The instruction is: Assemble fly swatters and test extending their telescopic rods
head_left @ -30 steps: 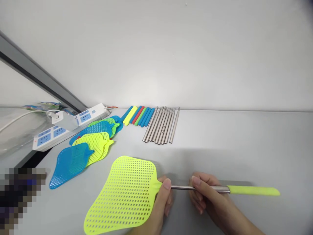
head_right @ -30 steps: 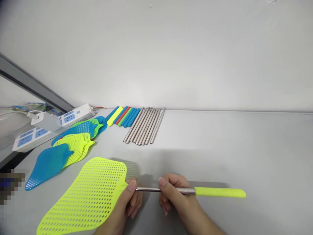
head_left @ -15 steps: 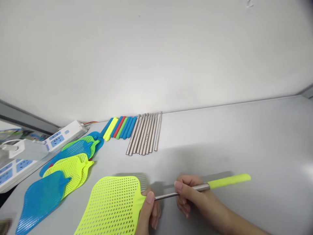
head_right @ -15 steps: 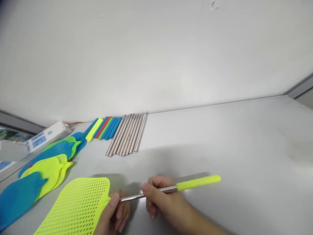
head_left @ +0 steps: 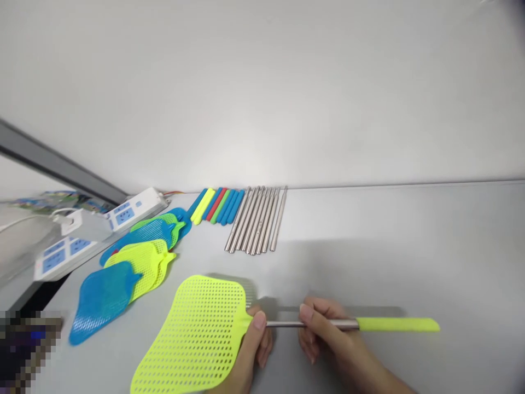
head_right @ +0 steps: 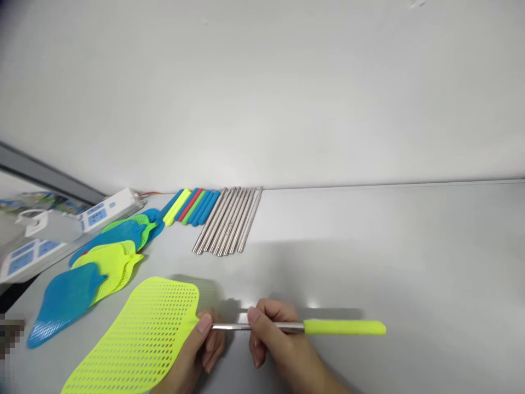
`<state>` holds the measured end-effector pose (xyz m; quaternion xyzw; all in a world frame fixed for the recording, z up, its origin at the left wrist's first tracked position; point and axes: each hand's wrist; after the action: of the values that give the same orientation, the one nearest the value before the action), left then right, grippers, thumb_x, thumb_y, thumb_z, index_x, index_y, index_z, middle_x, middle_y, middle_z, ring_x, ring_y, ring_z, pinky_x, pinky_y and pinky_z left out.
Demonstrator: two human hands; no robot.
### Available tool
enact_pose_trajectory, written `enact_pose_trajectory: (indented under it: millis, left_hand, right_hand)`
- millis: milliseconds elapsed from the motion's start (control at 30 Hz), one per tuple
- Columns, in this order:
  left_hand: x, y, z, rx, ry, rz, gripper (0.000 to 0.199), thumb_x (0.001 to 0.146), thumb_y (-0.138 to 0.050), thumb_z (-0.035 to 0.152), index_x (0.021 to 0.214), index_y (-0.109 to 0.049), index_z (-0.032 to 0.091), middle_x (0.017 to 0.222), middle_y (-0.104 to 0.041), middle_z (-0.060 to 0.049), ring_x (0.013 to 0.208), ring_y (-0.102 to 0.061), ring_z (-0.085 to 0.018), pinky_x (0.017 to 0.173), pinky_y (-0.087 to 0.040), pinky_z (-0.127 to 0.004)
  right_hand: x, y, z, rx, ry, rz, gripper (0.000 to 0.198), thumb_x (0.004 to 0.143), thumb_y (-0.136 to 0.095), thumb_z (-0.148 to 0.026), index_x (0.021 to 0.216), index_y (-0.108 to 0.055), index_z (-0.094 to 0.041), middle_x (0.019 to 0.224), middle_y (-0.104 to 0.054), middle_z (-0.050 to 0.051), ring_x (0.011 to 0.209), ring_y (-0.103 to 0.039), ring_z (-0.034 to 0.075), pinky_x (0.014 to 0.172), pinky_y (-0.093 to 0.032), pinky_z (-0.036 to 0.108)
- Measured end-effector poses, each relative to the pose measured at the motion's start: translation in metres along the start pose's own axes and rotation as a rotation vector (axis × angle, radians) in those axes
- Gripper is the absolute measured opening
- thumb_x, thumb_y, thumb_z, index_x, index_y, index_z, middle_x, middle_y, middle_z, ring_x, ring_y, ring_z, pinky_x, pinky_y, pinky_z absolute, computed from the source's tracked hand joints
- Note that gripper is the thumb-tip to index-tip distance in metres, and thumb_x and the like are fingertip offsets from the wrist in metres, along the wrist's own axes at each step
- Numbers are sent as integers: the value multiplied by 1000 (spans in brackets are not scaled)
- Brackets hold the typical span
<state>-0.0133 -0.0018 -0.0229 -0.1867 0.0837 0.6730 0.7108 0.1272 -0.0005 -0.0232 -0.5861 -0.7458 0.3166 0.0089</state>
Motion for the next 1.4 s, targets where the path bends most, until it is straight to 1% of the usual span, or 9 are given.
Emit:
enact_pose_trajectory:
  millis: [100,200,300,400,533,667,800,1067,1400]
  left_hand:
    - [-1,2,-2,28,-29,-59,43,72,-43,47,43,-33,17,34,-25,6,32,-26,-5,34,-20,-20]
    - [-3,5,-2,91,-32,-58,41,78,-38,41,44,-34,17,38,-30,5,37,-31,-6,40,-26,-21]
    - [-3,7,-1,131,-39,-68,41,79,-35,42,46,-34,17,40,-31,4,40,-33,-7,44,-28,-21]
    - [-3,7,3,159,-70,-88,39,78,-36,41,47,-34,17,42,-31,4,41,-33,-7,45,-28,-22]
    - [-5,4,10,184,-64,-116,37,80,-36,36,48,-33,17,44,-31,4,44,-33,-7,47,-28,-22]
    - [-6,0,16,183,-52,-144,36,79,-36,37,49,-35,18,45,-32,4,45,-34,-8,49,-30,-23]
    - [-6,0,18,216,-42,-144,36,79,-35,36,49,-36,18,46,-33,3,46,-34,-9,49,-29,-23]
    - [-7,2,17,269,-56,-154,36,81,-33,34,49,-36,17,47,-32,3,47,-33,-8,50,-28,-23]
    - [-6,0,18,186,-44,-146,36,80,-35,33,48,-37,17,44,-33,3,45,-33,-8,49,-28,-23]
  right_hand:
    - [-2,1,-1,7,-22,0,34,78,-44,-33,50,-40,-15,41,-40,-3,41,-38,7,44,-28,21]
    - [-3,1,-1,-31,-24,-6,34,79,-42,-34,50,-39,-15,42,-39,-3,42,-37,7,44,-27,22]
    - [-4,1,-1,-94,-26,-17,36,78,-42,-35,49,-36,-16,42,-38,-4,42,-35,7,45,-25,23]
    - [-3,1,-2,-143,-17,-28,37,79,-40,-36,48,-35,-17,42,-38,-3,42,-35,7,46,-25,24]
    - [-5,3,-5,-164,-7,-46,38,79,-40,-37,47,-36,-17,41,-38,-3,42,-36,8,46,-25,24]
    - [-7,4,-9,-130,-2,-9,37,77,-42,-35,46,-34,-18,43,-33,-4,43,-37,9,48,-26,25]
    - [-6,2,-11,-126,-40,8,37,77,-42,-35,46,-34,-18,44,-32,-3,44,-37,10,48,-27,26]
    - [-5,1,-11,-98,-43,-15,36,79,-40,-34,47,-34,-18,45,-31,-3,44,-37,9,48,-26,25]
    - [-6,0,-11,-127,-38,5,36,77,-41,-37,47,-34,-18,45,-30,-3,44,-36,9,48,-27,26]
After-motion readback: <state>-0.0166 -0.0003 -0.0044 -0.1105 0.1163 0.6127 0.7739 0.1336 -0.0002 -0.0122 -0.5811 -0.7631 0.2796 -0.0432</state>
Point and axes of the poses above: each hand's wrist, its own x-axis towards the middle knuckle, its own y-axis out of the back of the hand, z = x × y
